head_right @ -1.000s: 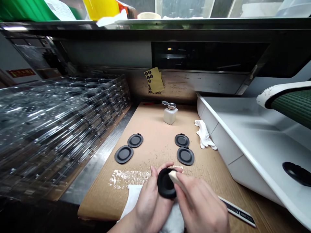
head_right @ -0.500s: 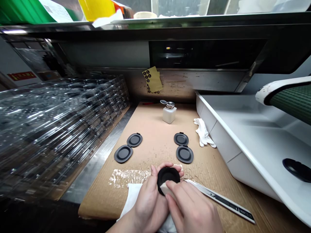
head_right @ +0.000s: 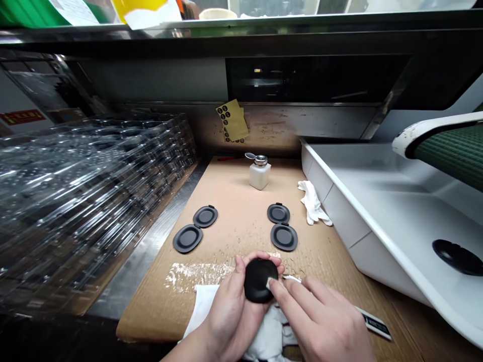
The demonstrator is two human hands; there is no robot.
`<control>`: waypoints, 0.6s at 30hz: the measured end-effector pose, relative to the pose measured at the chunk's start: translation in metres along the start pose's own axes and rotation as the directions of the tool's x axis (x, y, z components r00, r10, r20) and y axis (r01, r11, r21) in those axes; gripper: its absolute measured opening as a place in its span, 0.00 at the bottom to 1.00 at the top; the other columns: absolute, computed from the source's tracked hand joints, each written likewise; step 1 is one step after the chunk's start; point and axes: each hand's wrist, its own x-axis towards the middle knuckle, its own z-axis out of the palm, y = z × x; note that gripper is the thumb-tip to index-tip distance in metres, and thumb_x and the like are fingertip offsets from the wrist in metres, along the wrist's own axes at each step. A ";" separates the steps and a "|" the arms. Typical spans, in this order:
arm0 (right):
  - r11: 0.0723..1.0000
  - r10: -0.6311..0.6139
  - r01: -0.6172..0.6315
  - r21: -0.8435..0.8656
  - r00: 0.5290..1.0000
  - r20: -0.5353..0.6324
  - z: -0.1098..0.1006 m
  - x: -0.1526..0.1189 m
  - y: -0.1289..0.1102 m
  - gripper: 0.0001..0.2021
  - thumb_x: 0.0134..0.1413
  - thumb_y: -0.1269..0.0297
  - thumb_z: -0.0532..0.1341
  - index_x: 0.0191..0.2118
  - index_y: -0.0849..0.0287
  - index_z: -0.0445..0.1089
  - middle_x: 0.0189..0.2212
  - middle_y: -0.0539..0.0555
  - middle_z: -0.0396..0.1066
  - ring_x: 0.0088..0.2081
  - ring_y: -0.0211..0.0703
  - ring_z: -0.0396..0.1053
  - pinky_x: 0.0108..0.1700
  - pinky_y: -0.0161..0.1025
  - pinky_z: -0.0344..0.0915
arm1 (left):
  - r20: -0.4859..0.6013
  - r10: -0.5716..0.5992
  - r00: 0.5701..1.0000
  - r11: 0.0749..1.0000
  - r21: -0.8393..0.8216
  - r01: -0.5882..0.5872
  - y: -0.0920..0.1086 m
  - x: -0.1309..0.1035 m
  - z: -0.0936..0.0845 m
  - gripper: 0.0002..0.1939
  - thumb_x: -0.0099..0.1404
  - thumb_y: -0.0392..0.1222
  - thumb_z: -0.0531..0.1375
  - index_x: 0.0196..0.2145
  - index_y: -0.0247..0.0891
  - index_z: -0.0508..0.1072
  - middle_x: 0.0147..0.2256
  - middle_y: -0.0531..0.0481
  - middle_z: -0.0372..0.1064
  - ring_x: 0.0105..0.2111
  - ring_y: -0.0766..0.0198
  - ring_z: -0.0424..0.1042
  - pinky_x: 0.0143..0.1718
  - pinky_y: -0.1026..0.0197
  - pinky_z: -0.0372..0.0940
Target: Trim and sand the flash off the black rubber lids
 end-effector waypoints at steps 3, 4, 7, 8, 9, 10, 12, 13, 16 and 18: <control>0.997 -0.065 0.062 -0.050 0.995 -0.071 0.000 0.010 0.008 0.17 0.54 0.71 0.51 0.49 0.64 0.64 0.37 0.57 0.71 0.35 0.43 0.64 0.37 0.43 0.61 | 0.002 -0.017 1.000 1.000 0.002 0.017 0.001 0.000 0.000 0.21 0.64 0.52 0.43 0.36 0.34 0.68 0.40 0.43 0.66 0.42 0.58 0.64 0.49 0.53 0.54; 0.996 -0.075 0.071 -0.046 0.993 -0.093 0.000 0.014 0.010 0.17 0.54 0.71 0.51 0.49 0.64 0.64 0.38 0.57 0.71 0.36 0.46 0.64 0.38 0.45 0.60 | -0.004 -0.025 1.000 1.000 -0.003 0.025 0.002 -0.001 0.000 0.21 0.64 0.52 0.43 0.37 0.35 0.68 0.39 0.43 0.66 0.43 0.58 0.64 0.49 0.53 0.54; 0.998 -0.029 0.033 0.050 0.996 -0.086 0.001 0.021 0.015 0.16 0.54 0.72 0.52 0.49 0.60 0.64 0.40 0.55 0.71 0.38 0.45 0.64 0.38 0.44 0.60 | -0.028 -0.028 0.999 0.999 -0.024 0.028 0.001 -0.001 -0.001 0.21 0.64 0.52 0.44 0.38 0.35 0.68 0.39 0.43 0.68 0.42 0.58 0.65 0.48 0.53 0.55; 0.993 0.013 -0.004 0.115 0.997 -0.078 0.001 0.020 0.017 0.16 0.54 0.72 0.53 0.49 0.59 0.64 0.40 0.54 0.70 0.38 0.43 0.64 0.38 0.42 0.61 | -0.036 -0.026 0.999 0.999 -0.029 0.025 0.001 -0.001 -0.001 0.21 0.64 0.52 0.45 0.39 0.34 0.68 0.39 0.43 0.68 0.42 0.59 0.66 0.48 0.54 0.55; 0.982 0.071 -0.056 0.181 0.994 -0.078 0.000 0.019 0.019 0.16 0.53 0.73 0.54 0.49 0.58 0.64 0.39 0.53 0.70 0.37 0.40 0.64 0.38 0.40 0.62 | -0.044 -0.024 0.999 0.999 -0.033 0.022 0.001 0.000 -0.002 0.21 0.64 0.52 0.45 0.40 0.34 0.68 0.38 0.43 0.68 0.41 0.60 0.66 0.49 0.54 0.55; 0.967 0.129 -0.106 0.233 0.988 -0.084 -0.001 0.018 0.020 0.16 0.53 0.74 0.55 0.48 0.57 0.64 0.38 0.53 0.70 0.37 0.38 0.65 0.38 0.37 0.62 | -0.053 -0.022 0.998 0.999 -0.037 0.020 0.000 0.000 -0.002 0.22 0.64 0.52 0.45 0.41 0.34 0.68 0.37 0.43 0.69 0.40 0.60 0.66 0.49 0.55 0.54; 0.945 0.200 -0.165 0.283 0.975 -0.097 -0.001 0.014 0.017 0.16 0.51 0.74 0.57 0.48 0.59 0.64 0.36 0.53 0.70 0.37 0.36 0.66 0.39 0.34 0.62 | -0.063 -0.023 0.998 0.999 -0.039 0.021 -0.001 0.001 -0.003 0.22 0.64 0.53 0.45 0.41 0.33 0.68 0.37 0.43 0.69 0.40 0.61 0.67 0.49 0.55 0.54; 0.944 0.205 -0.171 0.281 0.974 -0.097 0.000 0.013 0.013 0.17 0.51 0.74 0.57 0.48 0.60 0.64 0.35 0.53 0.70 0.36 0.36 0.66 0.39 0.33 0.62 | -0.062 -0.027 0.998 0.999 -0.038 0.025 -0.001 0.001 -0.003 0.22 0.64 0.53 0.45 0.41 0.33 0.68 0.38 0.43 0.69 0.41 0.60 0.66 0.50 0.54 0.54; 0.967 0.163 -0.141 0.212 0.982 -0.092 0.011 0.018 -0.005 0.18 0.51 0.73 0.57 0.50 0.61 0.63 0.34 0.54 0.69 0.35 0.36 0.66 0.37 0.34 0.62 | -0.035 -0.037 0.999 0.999 -0.030 0.036 0.000 0.001 -0.002 0.22 0.64 0.53 0.44 0.40 0.33 0.69 0.40 0.42 0.69 0.43 0.58 0.66 0.50 0.54 0.53; 0.976 0.188 -0.169 0.136 0.972 -0.139 0.020 0.027 -0.017 0.17 0.51 0.73 0.56 0.48 0.61 0.65 0.33 0.54 0.70 0.33 0.38 0.66 0.35 0.35 0.61 | -0.023 -0.026 0.999 0.999 -0.033 0.025 0.001 0.000 0.000 0.22 0.64 0.51 0.44 0.39 0.33 0.70 0.40 0.42 0.69 0.45 0.58 0.65 0.51 0.56 0.53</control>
